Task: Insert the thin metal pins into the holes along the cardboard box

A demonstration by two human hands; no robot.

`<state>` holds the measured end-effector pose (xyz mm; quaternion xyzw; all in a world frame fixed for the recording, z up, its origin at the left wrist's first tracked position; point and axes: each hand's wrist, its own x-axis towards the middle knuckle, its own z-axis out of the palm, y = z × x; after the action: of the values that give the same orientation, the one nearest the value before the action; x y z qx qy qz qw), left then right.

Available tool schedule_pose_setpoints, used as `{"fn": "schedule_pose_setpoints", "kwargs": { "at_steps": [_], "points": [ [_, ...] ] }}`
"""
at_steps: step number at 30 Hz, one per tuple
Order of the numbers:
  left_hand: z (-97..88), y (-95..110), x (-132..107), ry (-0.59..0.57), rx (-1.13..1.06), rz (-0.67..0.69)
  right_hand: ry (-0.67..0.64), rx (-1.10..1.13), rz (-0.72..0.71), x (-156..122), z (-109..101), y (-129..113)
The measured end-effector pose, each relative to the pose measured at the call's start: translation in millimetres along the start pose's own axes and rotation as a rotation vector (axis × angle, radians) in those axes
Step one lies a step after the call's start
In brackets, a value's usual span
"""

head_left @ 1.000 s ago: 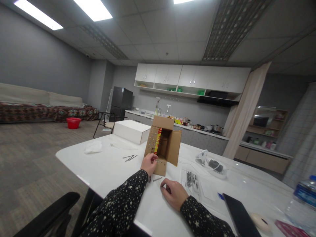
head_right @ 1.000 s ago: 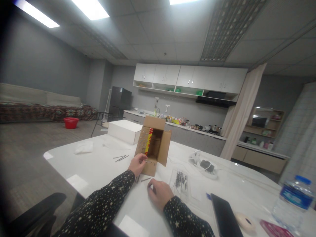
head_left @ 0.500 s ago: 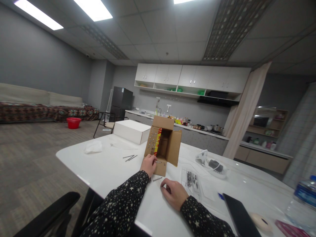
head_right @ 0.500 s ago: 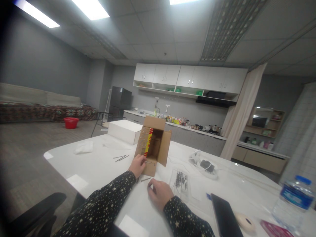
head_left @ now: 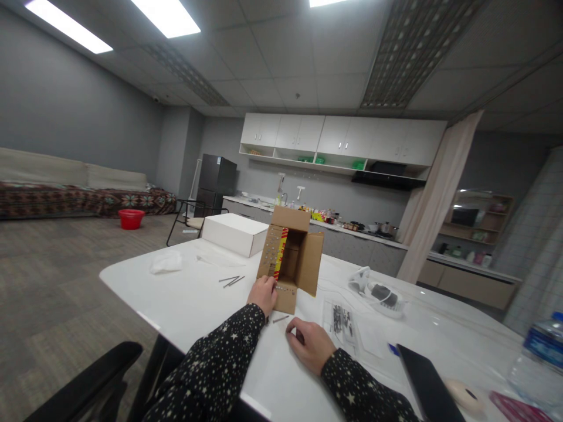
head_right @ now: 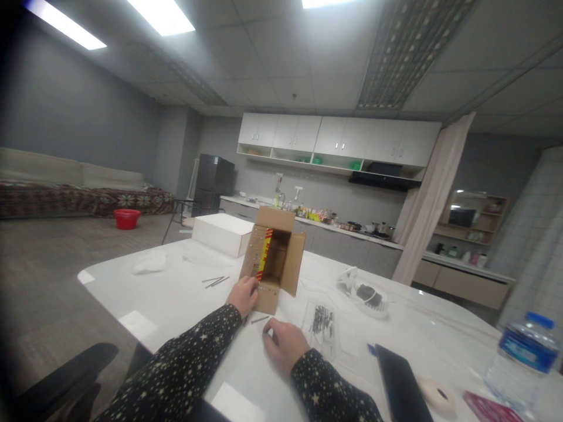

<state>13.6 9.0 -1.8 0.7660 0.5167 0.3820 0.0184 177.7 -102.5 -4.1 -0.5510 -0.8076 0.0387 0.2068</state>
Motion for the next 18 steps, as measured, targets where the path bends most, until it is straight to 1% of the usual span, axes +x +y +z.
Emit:
{"fn": "schedule_pose_setpoints", "kwargs": {
  "at_steps": [13,18],
  "points": [
    [-10.6,7.0,-2.6,-0.03,0.07,-0.04,-0.005,-0.005,-0.002,0.0,-0.5,-0.1],
    [-9.5,6.5,-2.6,-0.004,0.08,-0.016,0.001,-0.001,-0.01,1.0,1.0,1.6]
  ]
}}
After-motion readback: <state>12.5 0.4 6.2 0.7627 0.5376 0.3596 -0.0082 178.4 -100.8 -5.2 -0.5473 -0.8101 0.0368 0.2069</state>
